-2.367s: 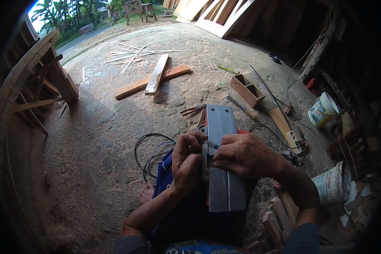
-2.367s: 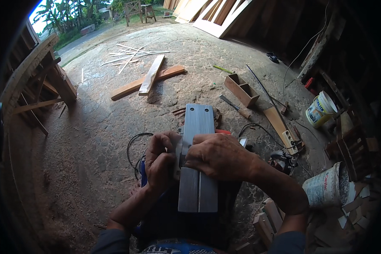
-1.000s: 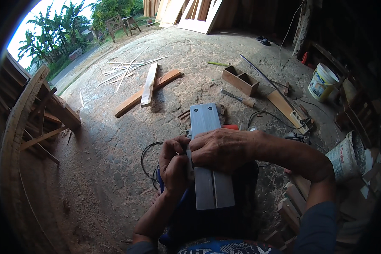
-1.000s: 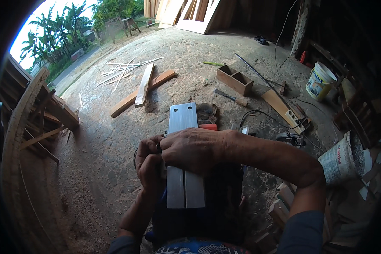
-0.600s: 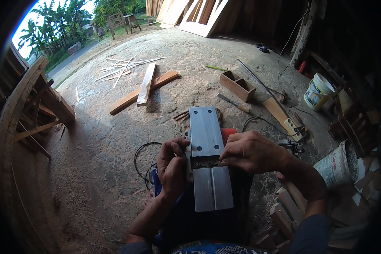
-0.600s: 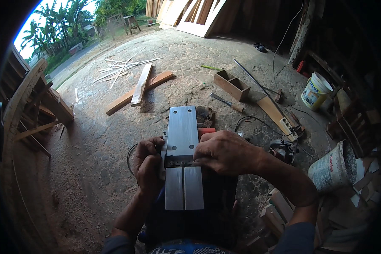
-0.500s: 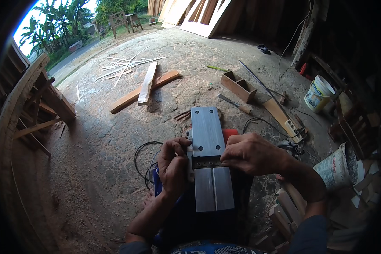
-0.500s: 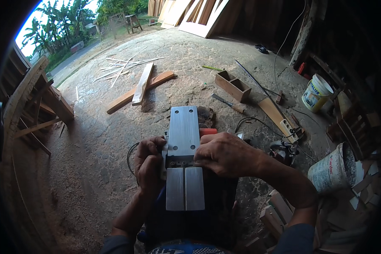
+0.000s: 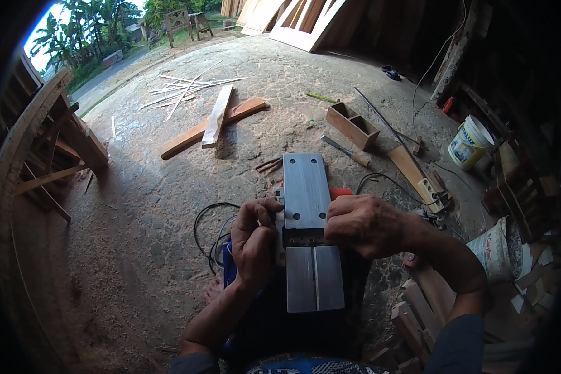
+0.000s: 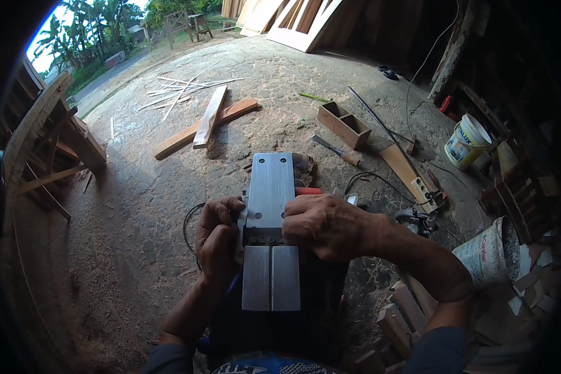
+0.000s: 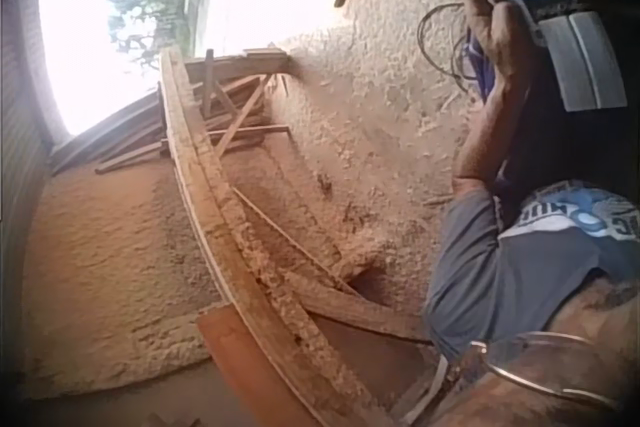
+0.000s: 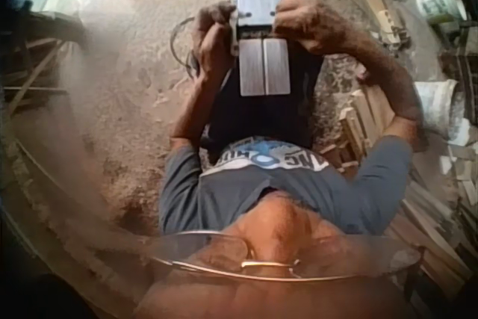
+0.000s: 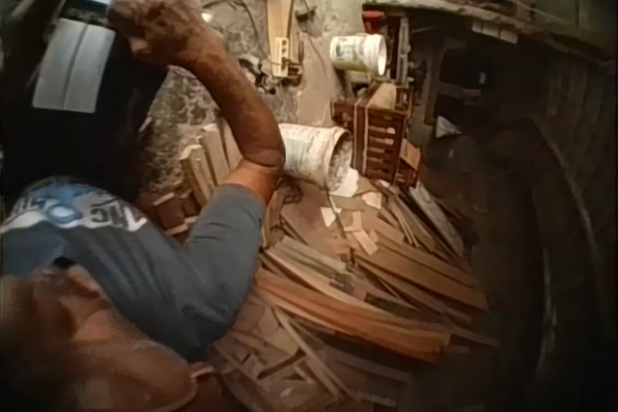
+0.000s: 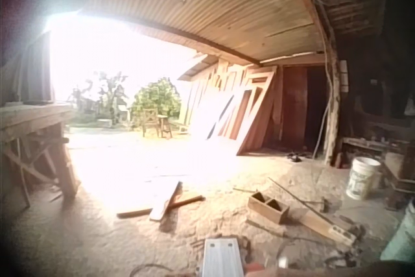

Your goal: The person adjusts the components of an electric planer using a T-handle wrench, turning a screw on the blade assembly and then using a chisel to clean the device.

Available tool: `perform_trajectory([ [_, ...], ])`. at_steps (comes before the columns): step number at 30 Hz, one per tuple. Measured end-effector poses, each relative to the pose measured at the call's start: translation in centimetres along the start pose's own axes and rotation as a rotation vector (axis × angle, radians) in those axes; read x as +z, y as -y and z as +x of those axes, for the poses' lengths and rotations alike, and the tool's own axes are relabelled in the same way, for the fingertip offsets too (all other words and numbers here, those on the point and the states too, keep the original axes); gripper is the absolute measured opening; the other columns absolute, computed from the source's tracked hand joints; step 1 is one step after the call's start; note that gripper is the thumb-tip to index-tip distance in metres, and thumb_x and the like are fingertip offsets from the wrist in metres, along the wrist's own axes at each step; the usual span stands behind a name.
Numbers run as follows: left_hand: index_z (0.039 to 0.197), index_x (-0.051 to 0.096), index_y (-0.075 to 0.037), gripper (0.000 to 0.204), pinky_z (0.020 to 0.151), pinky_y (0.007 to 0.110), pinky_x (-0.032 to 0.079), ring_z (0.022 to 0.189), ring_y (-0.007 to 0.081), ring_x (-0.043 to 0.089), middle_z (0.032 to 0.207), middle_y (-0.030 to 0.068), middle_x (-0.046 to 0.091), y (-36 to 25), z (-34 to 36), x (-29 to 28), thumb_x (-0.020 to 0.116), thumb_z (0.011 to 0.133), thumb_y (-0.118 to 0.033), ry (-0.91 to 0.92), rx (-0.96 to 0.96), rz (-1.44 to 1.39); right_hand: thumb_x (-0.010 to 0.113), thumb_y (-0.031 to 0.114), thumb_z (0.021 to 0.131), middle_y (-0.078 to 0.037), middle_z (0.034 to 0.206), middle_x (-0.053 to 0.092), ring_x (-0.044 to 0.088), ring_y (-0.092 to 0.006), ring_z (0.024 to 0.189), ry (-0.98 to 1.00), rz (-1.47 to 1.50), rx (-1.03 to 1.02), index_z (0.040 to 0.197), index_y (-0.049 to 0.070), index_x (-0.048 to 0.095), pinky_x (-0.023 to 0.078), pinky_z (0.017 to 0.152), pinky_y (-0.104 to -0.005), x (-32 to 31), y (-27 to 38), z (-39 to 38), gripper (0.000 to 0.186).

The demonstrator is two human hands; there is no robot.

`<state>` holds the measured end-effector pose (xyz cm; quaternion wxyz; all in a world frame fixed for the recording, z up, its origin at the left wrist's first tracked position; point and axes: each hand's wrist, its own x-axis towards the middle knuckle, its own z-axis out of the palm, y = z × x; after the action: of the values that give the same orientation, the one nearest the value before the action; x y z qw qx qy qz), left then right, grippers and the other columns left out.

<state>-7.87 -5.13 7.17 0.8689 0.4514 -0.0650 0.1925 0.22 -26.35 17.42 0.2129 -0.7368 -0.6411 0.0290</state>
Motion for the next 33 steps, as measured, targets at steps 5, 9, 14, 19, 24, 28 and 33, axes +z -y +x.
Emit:
perform_trajectory([
  [5,0.091,0.049,-0.004,0.022,0.096,0.030,0.042,0.101,0.0160,0.052,0.110,0.0120,0.059,-0.2,0.1,0.2,0.041,0.075,0.008,0.002,-0.002,0.001,0.069,0.004,0.085,-0.007,0.089,0.059,0.064,-0.0234,0.085,0.074,0.018,-0.052,0.090,0.006,0.062,0.053,0.072,-0.0376,-0.2,-1.0,-0.1,0.009],
  [9,0.092,0.050,-0.004,0.022,0.094,0.029,0.043,0.100,0.0155,0.052,0.110,0.0122,0.059,0.0,0.3,0.2,0.041,0.076,0.008,0.013,0.012,0.006,0.068,0.002,0.084,-0.007,0.088,0.058,0.064,-0.0235,0.083,0.077,0.018,-0.018,0.089,0.005,0.060,0.055,0.072,-0.0375,-0.6,-0.9,-0.1,0.010],
  [14,0.093,0.051,-0.003,0.023,0.091,0.029,0.044,0.098,0.0151,0.053,0.109,0.0120,0.059,-0.2,0.5,0.2,0.041,0.076,0.008,-0.007,-0.005,0.047,0.069,0.005,0.089,-0.009,0.094,0.063,0.067,-0.0235,0.089,-0.078,0.018,0.007,0.096,0.005,0.063,0.056,0.076,-0.0370,0.4,-0.9,-1.3,0.009],
  [19,0.094,0.051,-0.002,0.005,0.094,0.032,0.046,0.096,0.0165,0.055,0.106,0.0120,0.059,-0.1,1.1,0.9,0.048,0.090,-0.002,-0.022,0.064,0.159,0.072,0.010,0.093,-0.008,0.098,0.066,0.067,-0.0231,0.095,-0.531,0.309,0.327,0.102,0.007,0.068,0.055,0.084,-0.0365,4.6,0.4,-3.7,0.010],
  [24,0.090,0.056,-0.001,0.039,0.104,0.047,0.049,0.089,0.0233,0.060,0.098,0.0135,0.059,2.1,2.5,-1.5,0.046,0.107,-0.035,0.246,0.660,0.474,0.070,0.010,0.096,-0.007,0.098,0.064,0.064,-0.0224,0.104,-0.808,0.170,0.304,0.099,0.006,0.067,0.048,0.094,-0.0373,8.0,-0.6,-3.2,0.006],
  [28,0.074,0.055,0.001,0.046,0.081,0.045,0.056,0.077,0.0279,0.065,0.079,0.0167,0.060,2.3,3.8,-1.5,0.046,0.106,-0.030,0.125,0.653,0.576,0.067,0.012,0.098,-0.007,0.098,0.062,0.061,-0.0206,0.106,-0.968,0.369,0.305,0.098,0.006,0.066,0.046,0.094,-0.0355,9.3,-1.6,-2.4,0.007],
  [33,0.078,0.059,0.003,0.039,0.069,0.035,0.049,0.076,0.0250,0.065,0.083,0.0156,0.067,2.2,4.7,-0.9,0.047,0.105,-0.022,0.035,0.527,0.640,0.064,0.012,0.098,-0.007,0.098,0.061,0.059,-0.0168,0.098,-1.052,0.467,0.400,0.093,0.004,0.064,0.046,0.091,-0.0328,9.8,-2.5,-1.7,0.010],
])
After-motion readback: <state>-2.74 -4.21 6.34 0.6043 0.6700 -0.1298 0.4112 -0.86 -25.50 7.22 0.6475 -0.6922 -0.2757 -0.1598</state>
